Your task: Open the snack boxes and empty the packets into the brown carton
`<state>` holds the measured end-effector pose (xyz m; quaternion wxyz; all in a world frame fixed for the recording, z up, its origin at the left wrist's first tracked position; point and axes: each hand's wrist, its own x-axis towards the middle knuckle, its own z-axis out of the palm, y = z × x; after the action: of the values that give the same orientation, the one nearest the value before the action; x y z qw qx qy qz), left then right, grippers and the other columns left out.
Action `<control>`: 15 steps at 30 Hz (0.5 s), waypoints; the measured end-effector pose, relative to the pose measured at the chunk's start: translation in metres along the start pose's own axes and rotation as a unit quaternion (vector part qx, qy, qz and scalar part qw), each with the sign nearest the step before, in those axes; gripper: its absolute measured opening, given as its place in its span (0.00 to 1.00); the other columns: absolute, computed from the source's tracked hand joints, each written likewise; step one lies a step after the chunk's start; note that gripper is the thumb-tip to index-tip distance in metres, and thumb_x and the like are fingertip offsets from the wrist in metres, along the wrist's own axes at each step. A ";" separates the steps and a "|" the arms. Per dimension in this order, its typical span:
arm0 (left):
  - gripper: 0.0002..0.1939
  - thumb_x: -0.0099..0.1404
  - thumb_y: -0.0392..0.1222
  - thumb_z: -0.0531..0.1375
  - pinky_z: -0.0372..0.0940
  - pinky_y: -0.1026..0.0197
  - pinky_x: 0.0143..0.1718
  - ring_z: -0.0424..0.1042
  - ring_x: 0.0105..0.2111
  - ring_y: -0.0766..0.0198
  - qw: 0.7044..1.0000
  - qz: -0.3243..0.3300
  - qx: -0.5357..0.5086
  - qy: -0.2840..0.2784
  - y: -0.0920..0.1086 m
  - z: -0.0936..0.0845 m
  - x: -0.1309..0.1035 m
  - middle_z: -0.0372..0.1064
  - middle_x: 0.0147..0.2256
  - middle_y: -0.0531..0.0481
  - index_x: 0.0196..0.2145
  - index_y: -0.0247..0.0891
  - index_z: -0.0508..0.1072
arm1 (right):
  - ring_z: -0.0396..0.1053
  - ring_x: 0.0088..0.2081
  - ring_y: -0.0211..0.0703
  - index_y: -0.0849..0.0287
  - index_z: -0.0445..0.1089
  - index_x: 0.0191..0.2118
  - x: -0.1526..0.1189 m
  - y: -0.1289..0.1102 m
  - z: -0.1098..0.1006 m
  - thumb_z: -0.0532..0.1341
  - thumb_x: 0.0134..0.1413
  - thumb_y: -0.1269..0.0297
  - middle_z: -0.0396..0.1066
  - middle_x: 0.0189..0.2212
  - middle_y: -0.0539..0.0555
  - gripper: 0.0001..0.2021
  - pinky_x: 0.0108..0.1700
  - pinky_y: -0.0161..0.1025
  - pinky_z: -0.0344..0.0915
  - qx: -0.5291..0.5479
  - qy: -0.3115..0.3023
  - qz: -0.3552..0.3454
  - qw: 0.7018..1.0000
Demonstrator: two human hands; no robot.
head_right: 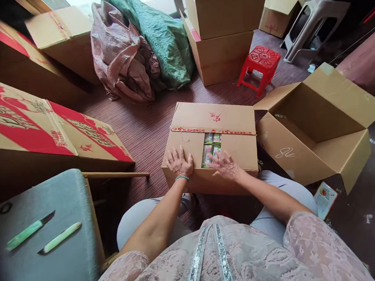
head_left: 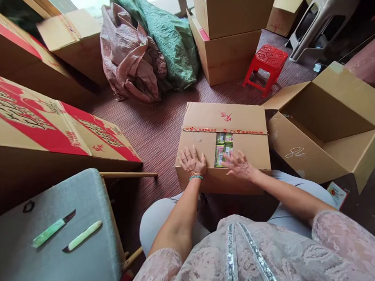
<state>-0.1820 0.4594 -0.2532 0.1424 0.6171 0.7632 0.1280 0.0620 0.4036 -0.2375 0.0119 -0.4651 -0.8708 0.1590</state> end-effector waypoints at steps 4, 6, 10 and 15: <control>0.33 0.72 0.50 0.55 0.40 0.34 0.75 0.49 0.75 0.38 0.998 0.007 -0.044 0.048 -0.008 0.012 -0.001 0.56 0.73 0.32 0.70 0.33 0.69 | 0.41 0.79 0.61 0.52 0.59 0.76 0.051 0.076 -0.072 0.52 0.75 0.53 0.47 0.79 0.61 0.29 0.76 0.66 0.40 -0.046 0.106 0.146 0.982; 0.33 0.71 0.49 0.55 0.43 0.34 0.75 0.51 0.74 0.38 0.996 0.020 -0.053 0.069 -0.014 0.017 -0.001 0.59 0.72 0.33 0.69 0.33 0.71 | 0.43 0.79 0.62 0.61 0.62 0.74 0.079 0.117 -0.099 0.49 0.76 0.54 0.47 0.78 0.67 0.29 0.75 0.66 0.42 -0.042 0.127 0.217 0.967; 0.32 0.70 0.50 0.56 0.43 0.35 0.75 0.54 0.74 0.38 0.994 0.056 -0.047 0.080 -0.030 0.024 -0.004 0.61 0.71 0.34 0.67 0.35 0.73 | 0.46 0.77 0.61 0.66 0.65 0.71 0.141 0.184 -0.123 0.46 0.77 0.56 0.53 0.76 0.69 0.28 0.74 0.67 0.42 -0.010 0.083 0.306 0.948; 0.34 0.69 0.53 0.56 0.42 0.36 0.75 0.56 0.73 0.39 0.993 0.083 -0.023 0.081 -0.044 0.029 -0.012 0.62 0.71 0.37 0.67 0.38 0.74 | 0.67 0.65 0.61 0.62 0.75 0.60 0.213 0.211 -0.103 0.40 0.78 0.48 0.74 0.61 0.68 0.32 0.68 0.63 0.55 0.031 -0.032 0.359 0.932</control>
<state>-0.2084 0.4394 -0.2953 0.0826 0.6627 0.7151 0.2065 0.1287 0.7135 -0.2276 -0.0594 -0.7411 -0.6401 0.1939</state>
